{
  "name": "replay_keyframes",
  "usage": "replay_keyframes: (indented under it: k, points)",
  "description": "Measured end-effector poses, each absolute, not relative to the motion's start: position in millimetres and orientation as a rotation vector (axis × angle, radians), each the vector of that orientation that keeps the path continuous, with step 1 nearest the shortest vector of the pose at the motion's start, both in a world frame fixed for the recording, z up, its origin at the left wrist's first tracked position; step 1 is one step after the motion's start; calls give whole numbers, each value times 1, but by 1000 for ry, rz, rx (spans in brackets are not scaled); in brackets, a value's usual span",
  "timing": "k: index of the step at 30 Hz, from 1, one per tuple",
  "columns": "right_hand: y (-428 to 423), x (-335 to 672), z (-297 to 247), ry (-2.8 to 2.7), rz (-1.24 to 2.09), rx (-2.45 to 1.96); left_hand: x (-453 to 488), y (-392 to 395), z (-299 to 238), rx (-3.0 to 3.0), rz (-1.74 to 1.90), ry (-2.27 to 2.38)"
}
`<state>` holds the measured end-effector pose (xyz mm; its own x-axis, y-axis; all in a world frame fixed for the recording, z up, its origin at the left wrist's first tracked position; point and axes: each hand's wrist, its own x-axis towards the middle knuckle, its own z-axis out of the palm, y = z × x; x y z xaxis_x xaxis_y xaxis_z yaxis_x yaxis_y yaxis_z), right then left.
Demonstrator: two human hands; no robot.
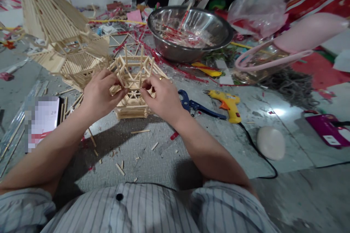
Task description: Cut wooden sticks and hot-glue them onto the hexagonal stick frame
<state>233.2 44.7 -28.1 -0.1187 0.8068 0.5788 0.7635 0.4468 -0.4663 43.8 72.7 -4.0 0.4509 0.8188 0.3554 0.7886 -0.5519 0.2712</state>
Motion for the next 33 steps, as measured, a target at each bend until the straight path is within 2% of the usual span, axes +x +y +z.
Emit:
replay_keyframes:
  k: [22, 25, 29, 33]
  points:
    - [44, 244, -24, -1812, 92, -1304, 40, 73, -3, 2625, 699, 1389]
    - [44, 246, -24, -1792, 83, -1314, 27, 79, 4, 2589, 774, 1287]
    - [40, 246, -21, -1860, 71, -1299, 7, 86, 21, 2466, 902, 1373]
    - [35, 241, -22, -2071, -6, -1210, 1, 87, 32, 2492, 780, 1344]
